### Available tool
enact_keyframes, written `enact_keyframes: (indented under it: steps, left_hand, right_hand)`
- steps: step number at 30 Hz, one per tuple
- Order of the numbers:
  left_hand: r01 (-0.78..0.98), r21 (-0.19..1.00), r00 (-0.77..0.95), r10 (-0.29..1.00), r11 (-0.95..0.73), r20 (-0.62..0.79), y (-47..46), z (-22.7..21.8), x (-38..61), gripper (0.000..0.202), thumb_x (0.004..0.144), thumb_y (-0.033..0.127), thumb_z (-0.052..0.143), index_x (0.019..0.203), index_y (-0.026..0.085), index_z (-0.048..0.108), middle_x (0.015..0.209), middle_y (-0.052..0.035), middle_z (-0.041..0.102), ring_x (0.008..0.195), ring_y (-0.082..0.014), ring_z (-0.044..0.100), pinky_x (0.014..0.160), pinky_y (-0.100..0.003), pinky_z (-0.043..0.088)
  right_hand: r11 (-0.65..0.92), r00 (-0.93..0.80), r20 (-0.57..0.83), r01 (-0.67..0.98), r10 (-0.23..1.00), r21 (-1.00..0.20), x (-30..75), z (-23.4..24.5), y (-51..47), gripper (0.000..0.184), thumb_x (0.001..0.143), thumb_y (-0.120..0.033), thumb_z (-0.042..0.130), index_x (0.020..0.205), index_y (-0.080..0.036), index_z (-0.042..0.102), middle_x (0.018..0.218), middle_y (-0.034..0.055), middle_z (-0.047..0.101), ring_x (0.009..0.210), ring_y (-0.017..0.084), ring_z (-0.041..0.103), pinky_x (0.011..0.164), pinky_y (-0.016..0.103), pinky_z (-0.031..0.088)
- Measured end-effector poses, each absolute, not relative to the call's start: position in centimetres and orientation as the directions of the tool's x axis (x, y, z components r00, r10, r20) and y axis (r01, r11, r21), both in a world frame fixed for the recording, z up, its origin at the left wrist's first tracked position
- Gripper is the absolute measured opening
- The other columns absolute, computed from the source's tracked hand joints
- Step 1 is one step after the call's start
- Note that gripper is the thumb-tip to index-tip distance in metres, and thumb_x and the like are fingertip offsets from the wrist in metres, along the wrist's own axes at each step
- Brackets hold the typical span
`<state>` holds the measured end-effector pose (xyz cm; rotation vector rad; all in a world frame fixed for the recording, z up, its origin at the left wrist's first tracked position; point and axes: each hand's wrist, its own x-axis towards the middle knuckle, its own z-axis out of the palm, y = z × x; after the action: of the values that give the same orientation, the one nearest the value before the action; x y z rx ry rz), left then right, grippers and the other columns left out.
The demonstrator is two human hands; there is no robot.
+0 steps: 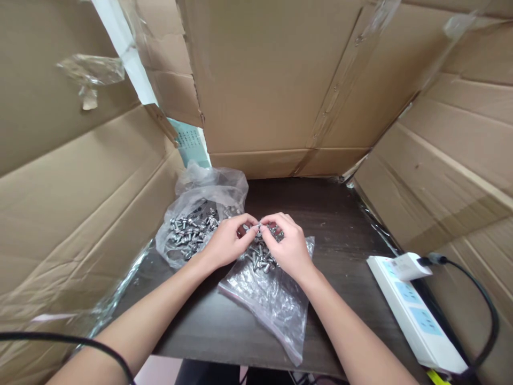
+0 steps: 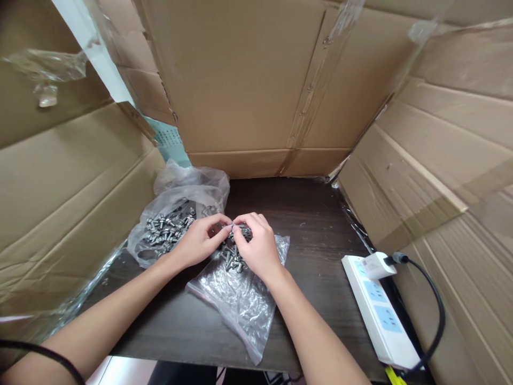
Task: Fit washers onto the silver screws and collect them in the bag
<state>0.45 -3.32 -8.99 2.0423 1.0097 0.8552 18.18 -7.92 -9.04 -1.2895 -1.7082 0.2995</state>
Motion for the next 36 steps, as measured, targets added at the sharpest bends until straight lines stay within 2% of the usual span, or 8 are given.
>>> enact_keyframes:
  steps: [5, 10, 14, 20, 28, 31, 36]
  left_hand:
    - [0.385, 0.796, 0.479, 0.838, -0.468, 0.261, -3.34, -9.0, 0.51, 0.021, 0.098, 0.035, 0.06, 0.102, 0.019, 0.072, 0.09, 0.0006, 0.074, 0.07, -0.0131, 0.061, 0.068, -0.025, 0.044]
    - [0.369, 0.79, 0.511, 0.817, -0.49, 0.269, -3.4, -9.02, 0.42, 0.023, 0.1, 0.034, 0.055, 0.102, 0.019, 0.072, 0.091, -0.0013, 0.073, 0.076, -0.0153, 0.063, 0.071, -0.026, 0.044]
    - [0.333, 0.806, 0.538, 0.801, -0.49, 0.265, -3.47, -8.94, 0.29, 0.027, 0.102, 0.035, 0.05, 0.098, 0.017, 0.068, 0.083, -0.0017, 0.068, 0.074, -0.0163, 0.061, 0.072, -0.028, 0.042]
    - [0.284, 0.847, 0.555, 0.797, -0.45, 0.237, -3.51, -8.87, 0.1, 0.035, 0.104, 0.039, 0.041, 0.079, 0.017, 0.054, 0.069, 0.0004, 0.055, 0.069, -0.016, 0.053, 0.071, -0.029, 0.039]
    - [0.211, 0.927, 0.586, 0.799, -0.309, 0.133, -3.34, -8.98, 0.14, 0.035, 0.102, 0.04, 0.038, 0.077, 0.019, 0.051, 0.065, 0.0016, 0.05, 0.064, -0.0157, 0.05, 0.066, -0.03, 0.038]
    - [0.236, 0.905, 0.577, 0.8, -0.353, 0.162, -3.3, -9.01, 0.16, 0.033, 0.102, 0.037, 0.038, 0.078, 0.019, 0.051, 0.066, 0.0011, 0.051, 0.066, -0.0163, 0.051, 0.068, -0.03, 0.039]
    - [0.312, 0.793, 0.56, 0.776, -0.523, 0.291, -3.19, -9.48, 0.1, 0.03, 0.105, 0.034, 0.039, 0.087, 0.018, 0.056, 0.082, -0.0031, 0.062, 0.078, -0.0184, 0.058, 0.075, -0.032, 0.042]
  right_hand:
    - [0.395, 0.026, 0.495, 0.568, 0.868, -0.722, 18.06, -9.09, -7.91, 0.008, 0.092, -0.023, 0.064, 0.09, -0.019, 0.071, 0.093, 0.0041, 0.073, 0.089, 0.019, 0.065, 0.071, 0.027, 0.05]
    - [0.405, 0.045, 0.487, 0.493, 0.872, -0.771, 18.12, -9.11, -7.78, 0.007, 0.091, -0.022, 0.066, 0.088, -0.02, 0.072, 0.093, 0.0039, 0.074, 0.088, 0.018, 0.068, 0.073, 0.028, 0.052]
    - [0.425, 0.023, 0.477, 0.421, 0.878, -0.801, 18.1, -8.91, -7.8, 0.007, 0.09, -0.019, 0.068, 0.092, -0.019, 0.074, 0.093, 0.003, 0.073, 0.084, 0.015, 0.067, 0.074, 0.026, 0.054]
    - [0.491, -0.051, 0.515, 0.394, 0.855, -0.777, 17.93, -8.65, -8.06, 0.017, 0.09, -0.013, 0.067, 0.102, -0.02, 0.079, 0.095, 0.0028, 0.071, 0.081, 0.012, 0.066, 0.076, 0.025, 0.055]
    - [0.544, -0.068, 0.561, 0.364, 0.825, -0.756, 17.72, -8.54, -8.27, 0.026, 0.089, -0.006, 0.065, 0.1, -0.023, 0.081, 0.1, 0.0024, 0.075, 0.091, 0.013, 0.072, 0.082, 0.023, 0.059]
    - [0.55, -0.048, 0.585, 0.411, 0.809, -0.727, 17.69, -8.67, -8.27, 0.024, 0.089, -0.007, 0.066, 0.098, -0.023, 0.083, 0.101, 0.0031, 0.075, 0.093, 0.014, 0.073, 0.088, 0.025, 0.059]
    - [0.505, -0.026, 0.551, 0.438, 0.834, -0.744, 17.78, -8.85, -8.17, 0.023, 0.09, -0.01, 0.067, 0.1, -0.022, 0.084, 0.098, 0.0037, 0.076, 0.089, 0.015, 0.073, 0.083, 0.026, 0.06]
